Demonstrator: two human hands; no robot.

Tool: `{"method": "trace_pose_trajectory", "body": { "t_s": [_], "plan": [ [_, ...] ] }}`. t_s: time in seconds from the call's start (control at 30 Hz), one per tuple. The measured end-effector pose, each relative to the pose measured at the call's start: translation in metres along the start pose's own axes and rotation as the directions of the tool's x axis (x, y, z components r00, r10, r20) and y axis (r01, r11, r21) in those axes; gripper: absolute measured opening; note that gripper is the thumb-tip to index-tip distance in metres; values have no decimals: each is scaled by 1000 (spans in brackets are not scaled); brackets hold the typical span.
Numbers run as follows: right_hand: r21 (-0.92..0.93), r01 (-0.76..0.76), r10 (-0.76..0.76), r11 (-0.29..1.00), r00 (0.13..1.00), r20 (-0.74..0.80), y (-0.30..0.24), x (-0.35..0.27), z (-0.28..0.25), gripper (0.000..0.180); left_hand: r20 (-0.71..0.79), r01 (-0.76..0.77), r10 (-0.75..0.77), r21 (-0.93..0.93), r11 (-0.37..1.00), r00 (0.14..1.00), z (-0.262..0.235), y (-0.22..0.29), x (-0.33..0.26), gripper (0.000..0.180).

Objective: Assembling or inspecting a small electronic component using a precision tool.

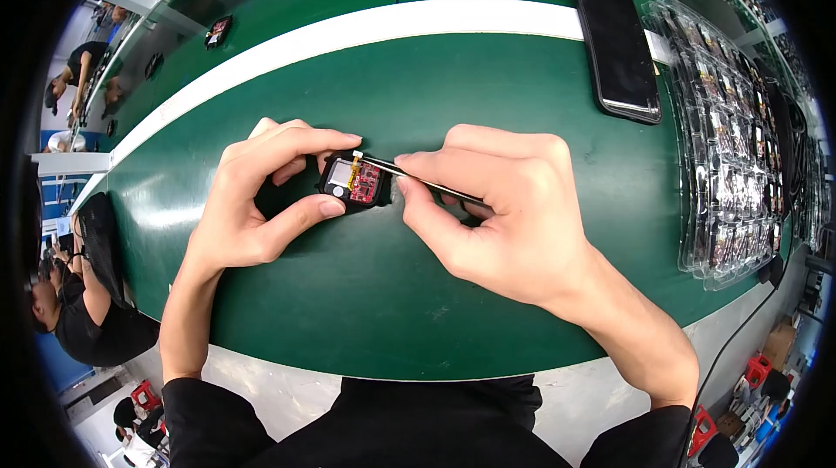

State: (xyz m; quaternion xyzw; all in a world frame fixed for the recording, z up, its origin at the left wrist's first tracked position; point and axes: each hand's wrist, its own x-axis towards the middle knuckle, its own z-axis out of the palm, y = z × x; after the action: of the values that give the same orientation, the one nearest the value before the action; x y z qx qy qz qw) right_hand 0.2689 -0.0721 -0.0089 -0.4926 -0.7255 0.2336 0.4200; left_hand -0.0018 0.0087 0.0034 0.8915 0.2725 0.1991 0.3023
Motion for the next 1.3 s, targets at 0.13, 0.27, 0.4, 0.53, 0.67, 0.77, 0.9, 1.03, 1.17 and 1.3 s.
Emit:
{"method": "trace_pose_trajectory", "body": {
  "t_s": [0.13, 0.27, 0.4, 0.53, 0.67, 0.77, 0.9, 1.03, 1.17, 1.3],
  "plan": [
    [-104, 68, -72, 992, 997, -37, 1, -2, 3, 21, -14, 32, -32, -8, 999, 999, 1, 2, 0, 51],
    [-147, 143, -150, 979, 988, -38, 2, -2, 5, 23, -28, -2, 2, -4, 1000, 1000, 3, 0, 1, 50],
    [-165, 153, -160, 974, 987, -29, 1, -1, 7, 22, -18, 2, -2, -6, 1000, 1000, 2, -1, 1, 51],
    [-69, 121, -122, 990, 993, -4, 3, -1, 6, 18, 40, 15, -12, -57, 998, 999, -4, -10, 1, 52],
    [81, -3, 1, 997, 999, 34, 0, 2, 2, 14, 131, 64, -48, -123, 990, 990, -13, -16, 0, 53],
    [95, -19, 13, 995, 998, 61, 0, 3, 0, 11, 143, 67, -44, -160, 985, 989, -13, -17, 0, 52],
    [87, -27, 21, 996, 997, 70, 0, 1, 0, 9, 148, 60, -40, -134, 989, 988, -13, -13, 1, 51],
    [72, -24, 18, 997, 997, 78, 0, 2, 1, 8, 136, 14, 4, -130, 991, 991, -10, -12, 1, 50],
    [69, -30, 25, 997, 997, 72, -1, 2, 1, 8, 127, 24, -6, -138, 990, 992, -10, -8, 4, 47],
    [78, -40, 34, 996, 996, 84, -1, 0, 2, 15, 126, -80, 89, -71, 994, 988, -9, -9, 4, 44]
  ]
}}
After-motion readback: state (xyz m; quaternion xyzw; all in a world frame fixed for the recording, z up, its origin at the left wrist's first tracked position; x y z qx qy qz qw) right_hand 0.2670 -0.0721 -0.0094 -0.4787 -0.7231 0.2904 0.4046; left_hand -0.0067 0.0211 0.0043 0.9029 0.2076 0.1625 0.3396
